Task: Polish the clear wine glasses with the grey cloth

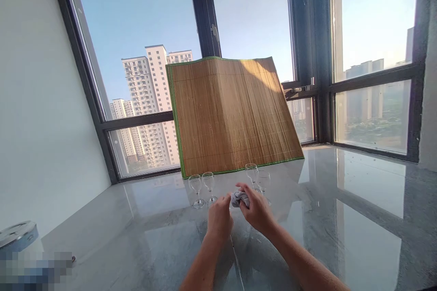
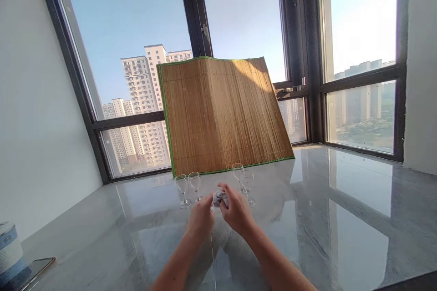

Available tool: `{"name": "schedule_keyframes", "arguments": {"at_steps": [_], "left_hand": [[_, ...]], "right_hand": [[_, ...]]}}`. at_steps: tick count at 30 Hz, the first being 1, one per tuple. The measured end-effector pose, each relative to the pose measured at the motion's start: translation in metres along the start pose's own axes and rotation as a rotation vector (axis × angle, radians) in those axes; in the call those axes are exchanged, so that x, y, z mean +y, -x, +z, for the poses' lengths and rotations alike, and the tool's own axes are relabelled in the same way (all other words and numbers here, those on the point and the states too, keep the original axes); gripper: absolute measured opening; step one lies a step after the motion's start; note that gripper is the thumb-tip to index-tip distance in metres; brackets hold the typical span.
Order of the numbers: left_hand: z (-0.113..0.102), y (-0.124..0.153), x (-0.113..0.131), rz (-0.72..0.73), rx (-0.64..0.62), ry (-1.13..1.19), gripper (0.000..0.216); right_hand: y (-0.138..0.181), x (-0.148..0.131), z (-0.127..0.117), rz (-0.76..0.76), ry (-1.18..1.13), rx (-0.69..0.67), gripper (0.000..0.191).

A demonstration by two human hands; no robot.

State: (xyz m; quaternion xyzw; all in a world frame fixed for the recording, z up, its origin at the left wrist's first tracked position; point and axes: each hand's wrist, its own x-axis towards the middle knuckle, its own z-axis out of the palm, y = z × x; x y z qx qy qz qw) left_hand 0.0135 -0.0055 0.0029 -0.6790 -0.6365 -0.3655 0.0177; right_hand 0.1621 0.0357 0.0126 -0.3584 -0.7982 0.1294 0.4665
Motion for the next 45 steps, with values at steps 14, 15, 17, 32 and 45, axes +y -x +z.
{"name": "schedule_keyframes", "arguments": {"at_steps": [14, 15, 17, 32, 45], "left_hand": [[0.001, -0.003, 0.002, -0.084, 0.019, 0.08, 0.065], [0.001, -0.003, 0.001, -0.078, 0.014, 0.082, 0.067], [0.001, -0.003, -0.001, -0.04, -0.006, 0.091, 0.071], [0.022, -0.012, -0.005, -0.212, 0.015, 0.652, 0.054], [0.044, -0.023, -0.01, -0.112, 0.009, 0.623, 0.042]], "right_hand": [[-0.009, 0.013, -0.001, 0.075, -0.154, 0.153, 0.04], [-0.008, 0.013, -0.001, 0.06, -0.18, 0.102, 0.04], [-0.008, 0.012, -0.002, 0.052, -0.253, 0.003, 0.041], [-0.007, -0.003, -0.016, 0.025, -0.655, 0.294, 0.033], [0.008, -0.007, -0.013, -0.153, -0.351, 0.364, 0.022]]}}
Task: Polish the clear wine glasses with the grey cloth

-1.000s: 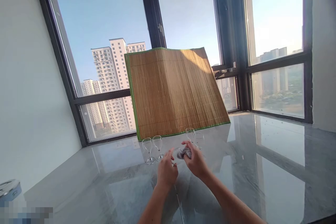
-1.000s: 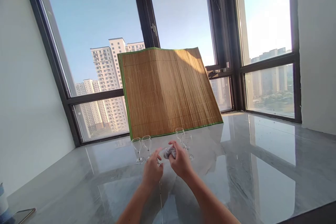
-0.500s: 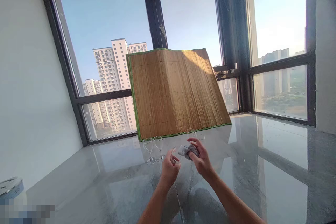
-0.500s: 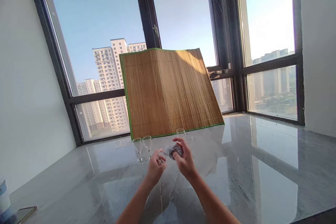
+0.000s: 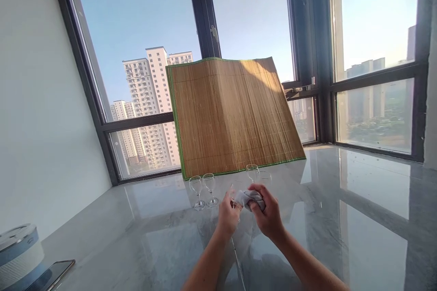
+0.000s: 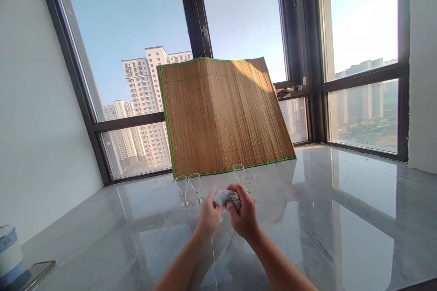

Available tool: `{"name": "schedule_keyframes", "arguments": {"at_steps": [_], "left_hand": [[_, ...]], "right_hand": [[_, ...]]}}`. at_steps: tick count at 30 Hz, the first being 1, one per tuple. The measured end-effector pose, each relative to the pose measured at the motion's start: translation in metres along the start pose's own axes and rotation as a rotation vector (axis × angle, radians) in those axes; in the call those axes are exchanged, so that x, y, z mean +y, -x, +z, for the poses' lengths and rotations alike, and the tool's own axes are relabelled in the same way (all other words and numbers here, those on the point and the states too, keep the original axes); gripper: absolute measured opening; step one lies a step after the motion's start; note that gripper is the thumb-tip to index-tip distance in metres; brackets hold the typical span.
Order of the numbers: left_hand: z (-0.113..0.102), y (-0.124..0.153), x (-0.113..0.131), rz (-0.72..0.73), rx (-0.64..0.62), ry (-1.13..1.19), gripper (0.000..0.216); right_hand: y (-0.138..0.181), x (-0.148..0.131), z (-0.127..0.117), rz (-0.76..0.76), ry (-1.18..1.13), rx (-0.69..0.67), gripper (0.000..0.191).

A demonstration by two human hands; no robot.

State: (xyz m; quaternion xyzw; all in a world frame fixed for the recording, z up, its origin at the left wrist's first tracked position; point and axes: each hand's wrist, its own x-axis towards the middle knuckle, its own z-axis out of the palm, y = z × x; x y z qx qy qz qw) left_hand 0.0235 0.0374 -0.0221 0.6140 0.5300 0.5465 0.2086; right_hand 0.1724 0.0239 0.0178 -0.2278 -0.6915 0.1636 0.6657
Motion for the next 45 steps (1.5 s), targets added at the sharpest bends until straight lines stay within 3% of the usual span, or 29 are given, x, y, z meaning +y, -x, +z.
{"name": "schedule_keyframes", "arguments": {"at_steps": [4, 7, 12, 17, 20, 23, 28, 33, 40, 45], "left_hand": [[-0.011, -0.001, -0.006, -0.024, 0.001, -0.156, 0.04], [-0.018, 0.001, -0.006, -0.006, -0.075, -0.326, 0.041], [-0.021, 0.007, 0.001, 0.004, -0.11, -0.566, 0.025], [-0.035, 0.006, 0.007, 0.067, -0.163, -0.707, 0.038], [-0.05, 0.003, 0.006, -0.06, -0.043, -0.648, 0.027], [-0.062, 0.001, 0.005, -0.251, 0.159, -0.645, 0.019], [-0.063, 0.0, 0.003, -0.307, 0.273, -0.7, 0.023], [-0.061, -0.001, 0.002, -0.349, 0.258, -0.722, 0.022], [-0.059, 0.001, 0.002, -0.283, 0.244, -0.837, 0.025], [-0.054, 0.003, -0.006, -0.313, 0.097, -0.911, 0.036]], "right_hand": [[-0.001, -0.003, -0.001, 0.001, 0.014, -0.038, 0.022], [-0.001, -0.003, 0.0, 0.013, 0.029, -0.051, 0.022], [0.007, 0.001, 0.005, -0.009, 0.092, -0.148, 0.023], [0.01, 0.005, 0.004, 0.003, 0.155, -0.237, 0.023], [0.009, 0.004, 0.004, 0.048, 0.228, -0.32, 0.023], [0.009, 0.002, 0.008, 0.093, 0.321, -0.528, 0.026], [0.012, 0.001, 0.013, 0.117, 0.416, -0.776, 0.045], [0.013, 0.006, 0.014, 0.134, 0.501, -0.831, 0.06], [0.011, 0.012, 0.012, 0.187, 0.574, -0.861, 0.051], [0.009, 0.02, 0.011, 0.19, 0.614, -0.838, 0.057]]}}
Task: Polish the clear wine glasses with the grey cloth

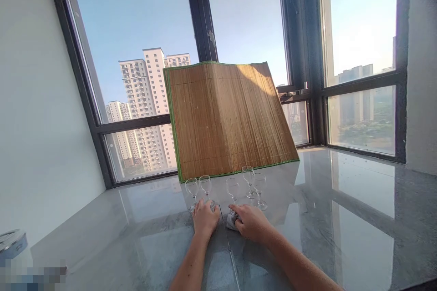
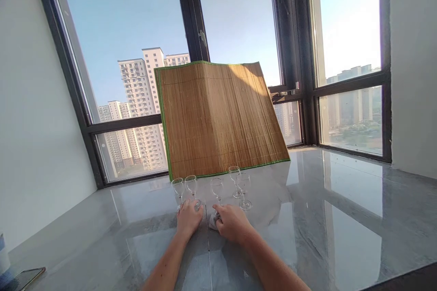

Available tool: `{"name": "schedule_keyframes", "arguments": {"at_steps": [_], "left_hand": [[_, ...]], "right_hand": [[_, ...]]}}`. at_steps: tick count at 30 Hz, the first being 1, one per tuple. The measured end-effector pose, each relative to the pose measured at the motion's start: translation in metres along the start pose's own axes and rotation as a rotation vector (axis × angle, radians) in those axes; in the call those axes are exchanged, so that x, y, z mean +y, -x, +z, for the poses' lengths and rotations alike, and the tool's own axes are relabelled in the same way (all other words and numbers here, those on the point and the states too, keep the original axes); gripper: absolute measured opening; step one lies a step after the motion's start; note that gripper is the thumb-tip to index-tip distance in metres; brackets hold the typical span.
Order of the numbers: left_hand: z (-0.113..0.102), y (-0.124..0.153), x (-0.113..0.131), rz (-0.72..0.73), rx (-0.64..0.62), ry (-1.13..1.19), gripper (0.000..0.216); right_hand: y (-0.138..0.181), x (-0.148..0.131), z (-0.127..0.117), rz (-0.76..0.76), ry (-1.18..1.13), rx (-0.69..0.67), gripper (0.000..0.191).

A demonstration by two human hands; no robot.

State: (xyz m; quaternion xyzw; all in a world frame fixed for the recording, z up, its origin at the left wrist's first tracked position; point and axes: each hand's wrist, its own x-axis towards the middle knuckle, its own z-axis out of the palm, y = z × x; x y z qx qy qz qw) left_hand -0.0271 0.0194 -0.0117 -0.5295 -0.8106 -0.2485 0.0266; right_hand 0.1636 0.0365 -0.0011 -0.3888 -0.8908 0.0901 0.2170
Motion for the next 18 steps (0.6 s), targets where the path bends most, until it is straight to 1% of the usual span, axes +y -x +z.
{"name": "schedule_keyframes", "arguments": {"at_steps": [2, 5, 9, 13, 15, 18], "left_hand": [[0.002, 0.001, -0.001, 0.051, -0.04, -0.014, 0.038], [0.001, 0.002, -0.002, 0.1, -0.036, -0.033, 0.038], [0.0, 0.003, -0.003, 0.105, -0.025, -0.043, 0.038], [0.002, 0.003, -0.003, 0.109, -0.025, -0.049, 0.038], [0.003, 0.003, -0.003, 0.101, -0.027, -0.051, 0.037], [0.002, 0.002, -0.002, 0.085, -0.031, -0.048, 0.036]], "right_hand": [[-0.002, 0.003, 0.002, 0.013, 0.028, 0.002, 0.058], [-0.006, 0.006, 0.006, 0.019, 0.029, 0.015, 0.061], [-0.011, 0.008, 0.009, 0.018, 0.044, 0.049, 0.063], [-0.014, 0.008, 0.01, 0.012, 0.106, 0.038, 0.062], [-0.014, 0.006, 0.009, 0.005, 0.127, 0.035, 0.057], [-0.011, 0.003, 0.008, 0.012, 0.115, 0.031, 0.042]]}}
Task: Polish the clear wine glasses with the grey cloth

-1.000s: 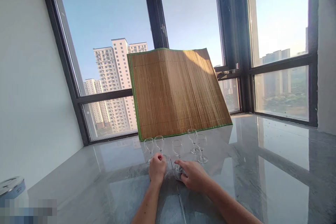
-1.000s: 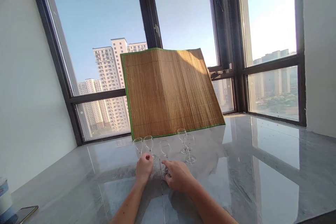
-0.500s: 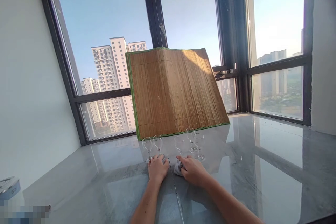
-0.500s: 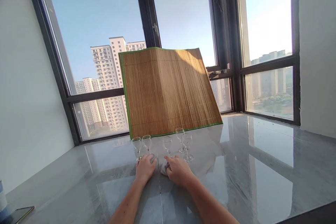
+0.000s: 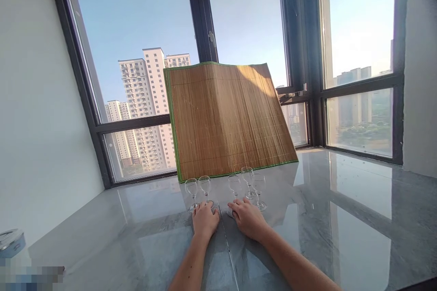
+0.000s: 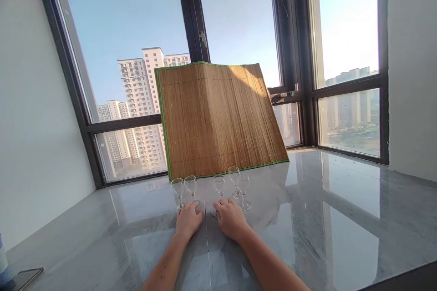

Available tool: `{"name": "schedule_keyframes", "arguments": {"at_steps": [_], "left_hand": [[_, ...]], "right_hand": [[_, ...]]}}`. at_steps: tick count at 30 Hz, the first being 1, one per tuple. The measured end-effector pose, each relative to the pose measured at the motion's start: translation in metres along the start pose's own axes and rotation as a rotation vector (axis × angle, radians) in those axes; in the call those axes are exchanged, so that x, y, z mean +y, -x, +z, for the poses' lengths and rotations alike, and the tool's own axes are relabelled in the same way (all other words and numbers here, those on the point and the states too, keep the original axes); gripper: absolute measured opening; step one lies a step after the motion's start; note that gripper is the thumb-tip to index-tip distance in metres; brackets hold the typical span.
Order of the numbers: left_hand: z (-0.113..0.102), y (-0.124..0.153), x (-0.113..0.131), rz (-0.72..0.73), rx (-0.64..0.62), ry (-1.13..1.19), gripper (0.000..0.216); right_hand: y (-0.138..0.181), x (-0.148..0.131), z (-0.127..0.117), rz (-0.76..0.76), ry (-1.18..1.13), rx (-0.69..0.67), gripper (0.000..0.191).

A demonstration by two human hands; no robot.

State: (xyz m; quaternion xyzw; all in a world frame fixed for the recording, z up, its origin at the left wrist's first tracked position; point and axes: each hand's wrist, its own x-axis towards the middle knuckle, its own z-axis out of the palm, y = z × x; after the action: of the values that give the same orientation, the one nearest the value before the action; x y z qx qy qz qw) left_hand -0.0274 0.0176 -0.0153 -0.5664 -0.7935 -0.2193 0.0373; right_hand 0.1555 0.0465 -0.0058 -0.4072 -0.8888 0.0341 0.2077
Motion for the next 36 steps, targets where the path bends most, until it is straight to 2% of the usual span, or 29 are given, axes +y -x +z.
{"name": "schedule_keyframes", "arguments": {"at_steps": [6, 16, 22, 29, 36], "left_hand": [[0.0, -0.001, 0.001, -0.008, 0.011, 0.006, 0.034], [-0.002, 0.0, 0.001, 0.012, -0.009, 0.032, 0.032], [-0.004, 0.0, 0.002, 0.002, 0.003, 0.032, 0.028], [-0.002, 0.001, 0.001, 0.022, 0.025, 0.018, 0.028], [0.002, -0.001, 0.001, 0.013, 0.045, 0.044, 0.028]], "right_hand": [[0.003, 0.002, 0.001, 0.008, -0.014, -0.016, 0.048], [-0.014, 0.016, 0.017, 0.013, -0.043, 0.0, 0.053], [-0.012, 0.019, 0.016, 0.013, -0.06, -0.009, 0.067], [-0.014, 0.02, 0.02, -0.006, -0.019, -0.003, 0.056], [-0.013, 0.023, 0.02, 0.006, -0.045, 0.002, 0.061]]}}
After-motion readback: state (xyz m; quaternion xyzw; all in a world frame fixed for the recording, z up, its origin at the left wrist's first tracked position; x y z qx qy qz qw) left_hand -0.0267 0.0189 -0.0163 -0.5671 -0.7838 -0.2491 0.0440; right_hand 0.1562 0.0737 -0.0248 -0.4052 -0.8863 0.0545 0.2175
